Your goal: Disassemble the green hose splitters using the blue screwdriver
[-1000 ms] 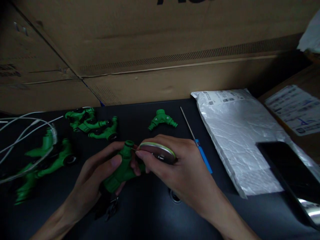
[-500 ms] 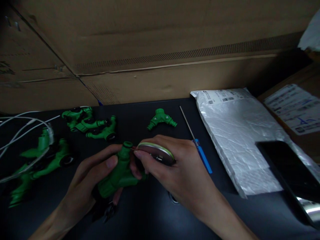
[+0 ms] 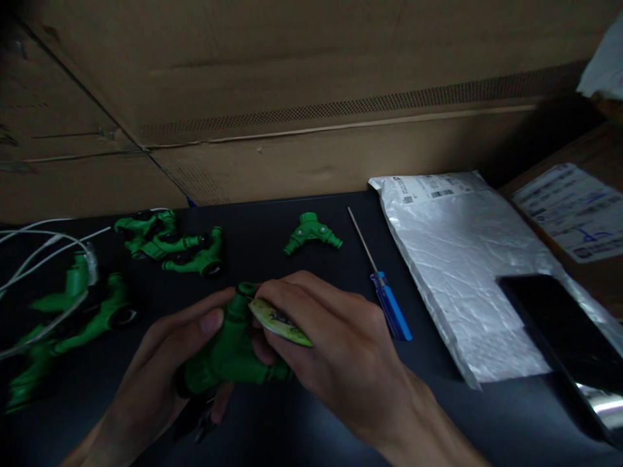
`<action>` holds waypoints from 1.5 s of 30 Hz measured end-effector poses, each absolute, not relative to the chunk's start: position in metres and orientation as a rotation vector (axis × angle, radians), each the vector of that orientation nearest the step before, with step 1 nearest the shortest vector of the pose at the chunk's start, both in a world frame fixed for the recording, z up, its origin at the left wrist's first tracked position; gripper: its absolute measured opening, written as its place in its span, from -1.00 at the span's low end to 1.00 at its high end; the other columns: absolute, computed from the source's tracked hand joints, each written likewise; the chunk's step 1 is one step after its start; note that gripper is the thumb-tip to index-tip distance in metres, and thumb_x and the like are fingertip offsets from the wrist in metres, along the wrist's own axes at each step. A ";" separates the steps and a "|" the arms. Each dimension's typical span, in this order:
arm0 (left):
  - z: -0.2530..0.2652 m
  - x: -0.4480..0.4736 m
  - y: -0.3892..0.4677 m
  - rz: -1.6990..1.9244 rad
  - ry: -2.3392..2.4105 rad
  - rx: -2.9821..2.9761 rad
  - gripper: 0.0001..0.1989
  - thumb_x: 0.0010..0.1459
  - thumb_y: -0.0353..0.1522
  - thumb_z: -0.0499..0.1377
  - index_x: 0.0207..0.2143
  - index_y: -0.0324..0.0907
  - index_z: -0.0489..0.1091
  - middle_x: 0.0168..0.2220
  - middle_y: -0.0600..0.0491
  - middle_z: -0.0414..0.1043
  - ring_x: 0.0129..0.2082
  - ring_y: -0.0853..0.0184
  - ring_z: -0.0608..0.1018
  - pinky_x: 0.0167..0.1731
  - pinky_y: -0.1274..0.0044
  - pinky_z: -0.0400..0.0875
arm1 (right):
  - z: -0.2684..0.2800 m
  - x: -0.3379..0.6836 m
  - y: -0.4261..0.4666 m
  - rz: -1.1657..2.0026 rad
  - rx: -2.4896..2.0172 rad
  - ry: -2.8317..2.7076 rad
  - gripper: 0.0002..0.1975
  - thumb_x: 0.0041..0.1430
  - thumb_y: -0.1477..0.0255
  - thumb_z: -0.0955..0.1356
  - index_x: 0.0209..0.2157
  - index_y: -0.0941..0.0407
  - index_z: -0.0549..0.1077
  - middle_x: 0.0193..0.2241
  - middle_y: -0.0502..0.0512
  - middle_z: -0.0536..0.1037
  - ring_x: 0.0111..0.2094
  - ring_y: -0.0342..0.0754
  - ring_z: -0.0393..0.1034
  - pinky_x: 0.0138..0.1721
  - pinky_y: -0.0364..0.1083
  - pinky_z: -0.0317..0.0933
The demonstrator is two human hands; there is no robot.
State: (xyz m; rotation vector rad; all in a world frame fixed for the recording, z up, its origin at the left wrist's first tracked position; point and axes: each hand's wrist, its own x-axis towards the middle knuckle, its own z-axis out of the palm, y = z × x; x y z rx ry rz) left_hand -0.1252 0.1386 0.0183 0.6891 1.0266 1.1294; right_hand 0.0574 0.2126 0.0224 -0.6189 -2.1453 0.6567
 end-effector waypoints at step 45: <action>0.017 -0.129 0.139 1.530 1.288 1.000 -0.72 0.25 -0.17 0.32 -0.13 -0.19 0.56 -0.32 -0.03 0.64 -0.37 0.20 0.71 -0.66 0.61 0.57 | 0.032 0.049 0.210 1.560 -0.945 -1.718 -0.82 0.09 0.31 0.56 -0.35 0.08 0.57 -0.42 -0.06 0.56 -0.37 -0.15 0.47 -0.33 -0.22 0.34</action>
